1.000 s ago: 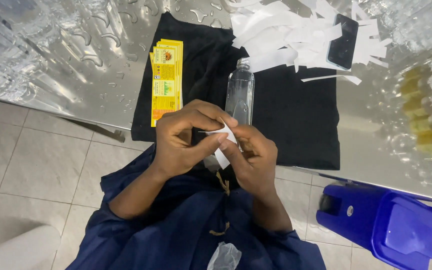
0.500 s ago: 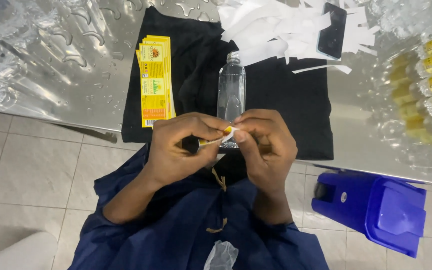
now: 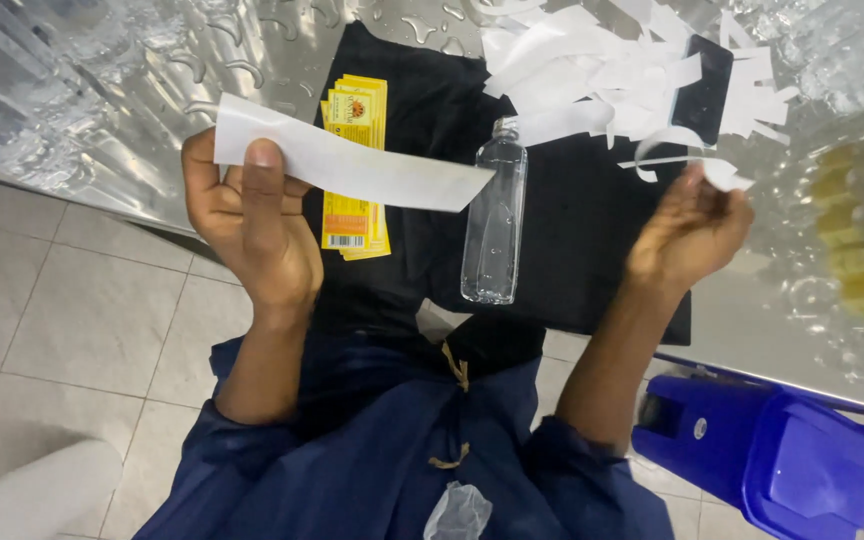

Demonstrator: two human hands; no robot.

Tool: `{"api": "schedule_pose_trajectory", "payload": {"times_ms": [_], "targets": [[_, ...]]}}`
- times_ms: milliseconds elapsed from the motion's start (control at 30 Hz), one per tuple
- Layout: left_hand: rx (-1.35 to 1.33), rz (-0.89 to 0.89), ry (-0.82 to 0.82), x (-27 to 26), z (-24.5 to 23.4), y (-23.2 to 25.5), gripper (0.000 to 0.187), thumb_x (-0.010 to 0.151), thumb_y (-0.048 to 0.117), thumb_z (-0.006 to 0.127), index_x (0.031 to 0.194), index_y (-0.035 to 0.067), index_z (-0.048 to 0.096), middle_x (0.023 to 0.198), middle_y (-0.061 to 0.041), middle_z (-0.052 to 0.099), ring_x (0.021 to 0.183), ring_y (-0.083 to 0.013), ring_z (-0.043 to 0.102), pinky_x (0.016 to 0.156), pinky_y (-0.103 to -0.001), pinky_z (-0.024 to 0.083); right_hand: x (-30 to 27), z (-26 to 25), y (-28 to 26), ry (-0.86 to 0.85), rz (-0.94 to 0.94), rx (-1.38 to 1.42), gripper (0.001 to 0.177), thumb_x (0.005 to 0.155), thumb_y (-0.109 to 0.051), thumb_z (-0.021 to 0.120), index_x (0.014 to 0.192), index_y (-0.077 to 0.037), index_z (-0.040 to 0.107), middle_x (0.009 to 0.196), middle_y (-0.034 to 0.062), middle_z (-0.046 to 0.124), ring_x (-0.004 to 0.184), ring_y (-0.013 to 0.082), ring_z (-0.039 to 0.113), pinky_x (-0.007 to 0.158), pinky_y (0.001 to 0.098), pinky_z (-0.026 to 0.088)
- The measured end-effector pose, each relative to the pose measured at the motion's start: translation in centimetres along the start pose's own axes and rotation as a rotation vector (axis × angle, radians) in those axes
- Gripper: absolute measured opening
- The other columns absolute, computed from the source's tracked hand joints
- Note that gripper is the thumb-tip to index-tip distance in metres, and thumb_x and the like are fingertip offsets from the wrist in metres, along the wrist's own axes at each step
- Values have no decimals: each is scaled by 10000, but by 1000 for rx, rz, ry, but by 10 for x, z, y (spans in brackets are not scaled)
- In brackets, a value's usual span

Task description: Manually applying adhesive labels to clear plastic water bottles.

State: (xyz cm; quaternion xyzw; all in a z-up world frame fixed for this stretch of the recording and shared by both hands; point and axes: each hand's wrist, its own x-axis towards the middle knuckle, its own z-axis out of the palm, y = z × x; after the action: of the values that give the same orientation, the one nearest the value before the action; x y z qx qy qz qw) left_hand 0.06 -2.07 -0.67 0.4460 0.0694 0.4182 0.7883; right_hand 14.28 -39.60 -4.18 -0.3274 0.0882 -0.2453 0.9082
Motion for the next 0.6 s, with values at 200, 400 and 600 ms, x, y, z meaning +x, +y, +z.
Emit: {"api": "schedule_pose_trajectory", "payload": {"times_ms": [200,400,600], "targets": [[295,25,-206,-4,26,21,419,1092,397,714,1352,70,673,889,14,570,777,-81,508,679,-253,441,-12,90,26,-459,-309,-1027,501,1036,-399,689,1352,-97,443,1332,130,518,1218,308,705,958,377,629],[427,-87,-598,-2,45,27,638,1156,411,635,1694,165,396,1285,2,380,875,-97,558,803,-235,477,-120,141,-4,-1135,104,-811,502,1134,-455,589,1464,-77,597,1274,100,707,1110,235,757,960,330,651],[521,-16,-735,0,52,25,672,1187,407,643,1729,193,306,1584,-75,572,1220,-205,817,1113,-322,615,-143,143,6,-1043,193,-674,214,1090,-218,706,1153,-14,688,845,96,699,692,151,675,653,230,558]]}}
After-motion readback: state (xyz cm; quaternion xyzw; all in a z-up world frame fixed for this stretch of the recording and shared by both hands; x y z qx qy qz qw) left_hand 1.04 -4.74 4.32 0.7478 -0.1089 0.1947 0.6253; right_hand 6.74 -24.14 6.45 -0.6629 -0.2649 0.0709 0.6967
